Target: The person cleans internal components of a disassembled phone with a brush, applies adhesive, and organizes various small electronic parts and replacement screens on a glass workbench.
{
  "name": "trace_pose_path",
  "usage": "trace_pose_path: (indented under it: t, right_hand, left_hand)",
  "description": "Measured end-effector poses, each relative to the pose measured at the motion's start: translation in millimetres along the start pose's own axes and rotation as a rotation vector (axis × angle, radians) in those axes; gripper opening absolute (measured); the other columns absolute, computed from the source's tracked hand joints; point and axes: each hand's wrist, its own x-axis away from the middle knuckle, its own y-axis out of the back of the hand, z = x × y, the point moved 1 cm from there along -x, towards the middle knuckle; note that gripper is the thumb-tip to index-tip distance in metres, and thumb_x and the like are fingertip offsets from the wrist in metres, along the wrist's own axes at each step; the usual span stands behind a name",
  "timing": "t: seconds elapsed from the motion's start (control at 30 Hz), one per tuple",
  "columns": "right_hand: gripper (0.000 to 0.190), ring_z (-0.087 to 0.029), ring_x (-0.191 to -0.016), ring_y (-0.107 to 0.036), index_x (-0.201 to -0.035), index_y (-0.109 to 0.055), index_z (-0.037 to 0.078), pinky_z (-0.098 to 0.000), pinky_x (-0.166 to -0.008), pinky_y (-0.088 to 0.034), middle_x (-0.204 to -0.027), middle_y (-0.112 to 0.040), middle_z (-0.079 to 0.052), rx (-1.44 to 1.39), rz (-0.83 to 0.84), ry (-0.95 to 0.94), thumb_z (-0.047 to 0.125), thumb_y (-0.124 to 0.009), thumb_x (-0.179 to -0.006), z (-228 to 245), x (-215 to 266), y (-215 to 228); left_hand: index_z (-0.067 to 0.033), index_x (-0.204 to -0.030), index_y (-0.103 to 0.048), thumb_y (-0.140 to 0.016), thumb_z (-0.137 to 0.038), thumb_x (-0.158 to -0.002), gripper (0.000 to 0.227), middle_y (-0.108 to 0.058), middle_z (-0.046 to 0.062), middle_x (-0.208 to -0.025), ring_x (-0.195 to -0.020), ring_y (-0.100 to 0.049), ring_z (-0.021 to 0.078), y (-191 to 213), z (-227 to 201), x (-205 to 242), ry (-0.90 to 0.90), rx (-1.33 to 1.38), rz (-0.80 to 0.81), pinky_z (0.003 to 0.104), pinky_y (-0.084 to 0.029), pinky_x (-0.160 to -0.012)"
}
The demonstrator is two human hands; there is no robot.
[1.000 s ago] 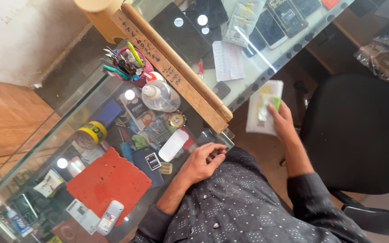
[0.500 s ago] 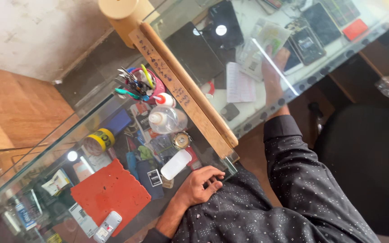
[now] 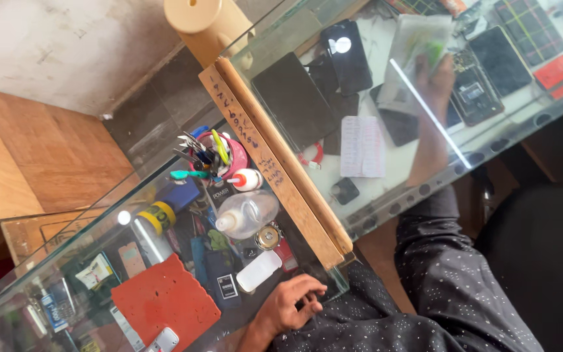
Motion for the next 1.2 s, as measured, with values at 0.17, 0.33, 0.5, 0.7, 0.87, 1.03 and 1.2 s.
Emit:
trace_pose_path:
  t: [0.17,0.33,0.5,0.7,0.87,1.03,1.2]
  right_hand:
    - [0.023,-0.038,-0.095,-0.071,-0.119,-0.054,-0.006,-0.0468,-0.080,-0.054,-0.107,-0.071,-0.027,0.085,0.061,0.169,0.010,-0.069,-0.112,-3,-46,-5]
    - [0.027,-0.033,-0.100,-0.076,-0.126,-0.048,-0.008,-0.0412,-0.080,-0.059,-0.115,-0.072,-0.026,-0.136,0.203,0.123,0.005,-0.065,-0.109,-12,-86,-40]
    - [0.051,-0.042,-0.119,-0.063,-0.139,-0.049,-0.010,-0.0481,-0.098,-0.052,-0.128,-0.063,-0.030,0.018,0.288,0.259,0.010,-0.077,-0.101,-23,-90,-73]
    - [0.065,-0.035,-0.121,-0.057,-0.150,-0.057,0.004,-0.0457,-0.102,-0.048,-0.129,-0.056,-0.016,0.303,0.189,0.361,0.021,-0.087,-0.095,5,-74,-69]
    - [0.058,-0.035,-0.123,-0.054,-0.138,-0.062,0.006,-0.0467,-0.105,-0.044,-0.134,-0.054,-0.014,0.371,0.055,0.272,0.035,-0.083,-0.092,18,-59,-61]
    - [0.068,-0.046,-0.126,-0.044,-0.132,-0.069,0.013,-0.0542,-0.098,-0.032,-0.141,-0.048,-0.029,0.499,0.119,0.408,0.045,-0.092,-0.077,46,-17,-53]
    - [0.063,-0.046,-0.142,-0.042,-0.146,-0.067,0.016,-0.0546,-0.114,-0.035,-0.154,-0.042,-0.030,0.377,0.252,0.373,0.029,-0.084,-0.087,24,-25,-54]
  left_hand:
    - [0.0030,-0.116,-0.067,-0.072,-0.033,-0.102,0.039,-0.068,0.014,-0.102,-0.081,-0.072,0.0186,3,11,-1,-0.005,-0.024,0.041,0.029,-0.059,-0.068]
    - [0.0026,-0.118,-0.068,-0.067,-0.036,-0.109,0.040,-0.068,0.014,-0.104,-0.090,-0.072,0.0197,9,18,1,-0.045,-0.073,0.074,0.029,-0.059,-0.073]
    - [0.0035,-0.115,-0.067,-0.064,-0.038,-0.110,0.042,-0.068,0.015,-0.102,-0.085,-0.073,0.0182,5,22,2,0.067,0.017,0.078,0.029,-0.060,-0.072]
    - [0.0046,-0.114,-0.068,-0.065,-0.039,-0.107,0.045,-0.068,0.015,-0.100,-0.084,-0.074,0.0189,1,27,3,0.084,0.048,0.029,0.029,-0.061,-0.068]
    - [0.0062,-0.115,-0.068,-0.067,-0.040,-0.105,0.047,-0.067,0.016,-0.102,-0.084,-0.074,0.0180,2,23,2,0.068,0.055,0.050,0.028,-0.061,-0.067]
    - [0.0055,-0.116,-0.068,-0.067,-0.042,-0.106,0.048,-0.067,0.015,-0.104,-0.083,-0.073,0.0154,4,20,0,0.040,0.010,0.048,0.026,-0.060,-0.068]
    - [0.0052,-0.114,-0.068,-0.069,-0.042,-0.104,0.048,-0.067,0.014,-0.102,-0.082,-0.073,0.0155,1,19,0,0.042,0.019,0.027,0.026,-0.060,-0.068]
